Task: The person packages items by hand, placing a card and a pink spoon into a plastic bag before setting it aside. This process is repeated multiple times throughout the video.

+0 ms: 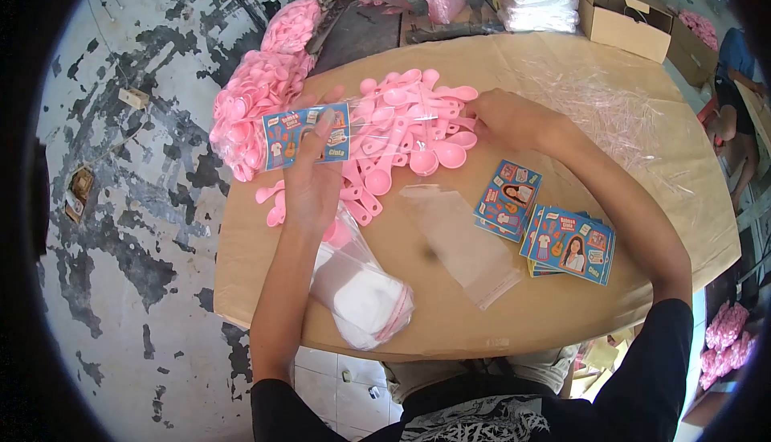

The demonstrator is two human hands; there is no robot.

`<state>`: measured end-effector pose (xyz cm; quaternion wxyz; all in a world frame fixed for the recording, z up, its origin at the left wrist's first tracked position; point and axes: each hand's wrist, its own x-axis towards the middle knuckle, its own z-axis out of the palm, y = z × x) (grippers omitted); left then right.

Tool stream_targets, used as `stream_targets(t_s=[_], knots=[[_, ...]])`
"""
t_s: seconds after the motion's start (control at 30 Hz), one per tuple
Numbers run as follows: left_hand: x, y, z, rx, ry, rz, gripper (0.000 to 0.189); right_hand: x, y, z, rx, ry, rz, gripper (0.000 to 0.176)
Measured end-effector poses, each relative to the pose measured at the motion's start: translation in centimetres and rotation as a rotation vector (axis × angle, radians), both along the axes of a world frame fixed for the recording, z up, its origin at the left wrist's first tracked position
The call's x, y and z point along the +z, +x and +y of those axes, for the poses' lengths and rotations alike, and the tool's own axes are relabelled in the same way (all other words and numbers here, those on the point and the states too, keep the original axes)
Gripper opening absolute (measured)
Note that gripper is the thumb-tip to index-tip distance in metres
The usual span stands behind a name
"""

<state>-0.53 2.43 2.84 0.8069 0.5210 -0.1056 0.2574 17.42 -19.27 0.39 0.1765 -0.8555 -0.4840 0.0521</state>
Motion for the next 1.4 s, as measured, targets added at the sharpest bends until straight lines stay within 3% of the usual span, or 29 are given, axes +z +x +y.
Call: stream_targets(t_s=[0.07, 0.17, 0.27, 0.37, 0.57, 0.67, 0.77, 0.87, 0.97, 1.07, 1.27, 1.37, 1.4], knots=[[0.0, -0.1, 0.2, -0.009, -0.013, -0.006, 0.038, 1.5, -1.2, -0.3, -0.082, -0.065, 0.112, 0.022], [-0.3, 0.0, 0.4, -0.025, -0.013, -0.025, 0.038, -0.6, -0.4, -0.4, 0.095, 0.074, -0.085, 0.027], [0.0, -0.2, 0.1, -0.045, -0.020, -0.008, 0.037, -0.6, 0.1, 0.0, 0.090, -0.064, -0.062, 0.030], [-0.2, -0.2, 0.2, -0.056, -0.017, -0.014, 0.036, -1.0, -0.4, -0.3, 0.136, -0.115, -0.209, 0.031], [0.0, -0.2, 0.1, -0.071, -0.028, -0.030, 0.034, 0.7, -1.8, -0.4, -0.088, -0.280, -0.179, 0.032], [0.0, -0.2, 0.5, -0.042, -0.036, -0.031, 0.035, 6.1, -3.4, -1.7, -0.236, -0.287, -0.058, 0.027], [-0.4, 0.2, 1.3, 0.003, -0.033, -0.051, 0.039, 8.4, -2.1, -4.1, 0.018, -0.028, -0.055, 0.023], [0.0, 0.1, 1.4, -0.023, -0.090, -0.088, 0.038, 9.5, -3.0, -4.4, 0.137, 0.231, 0.174, 0.022], [0.0, 0.1, 1.2, -0.068, -0.177, -0.076, 0.038, 9.4, -5.1, -3.3, 0.258, 0.353, 0.187, 0.024], [-0.1, -0.2, 0.2, -0.115, -0.144, -0.065, 0.039, 10.5, -8.5, -2.3, 0.179, 0.376, 0.521, 0.032], [-0.9, -0.9, -2.8, -0.288, -0.101, -0.031, 0.043, 7.1, -10.4, 0.2, 0.234, 0.646, 0.321, 0.023], [-0.5, -0.5, -3.0, -0.267, -0.002, 0.010, 0.054, 8.9, -9.3, -1.3, 0.214, 0.734, -0.058, 0.011], [-0.3, 0.0, -2.5, -0.277, -0.053, 0.065, 0.061, 10.4, -9.4, -2.7, 0.144, 0.747, -0.039, 0.006]])
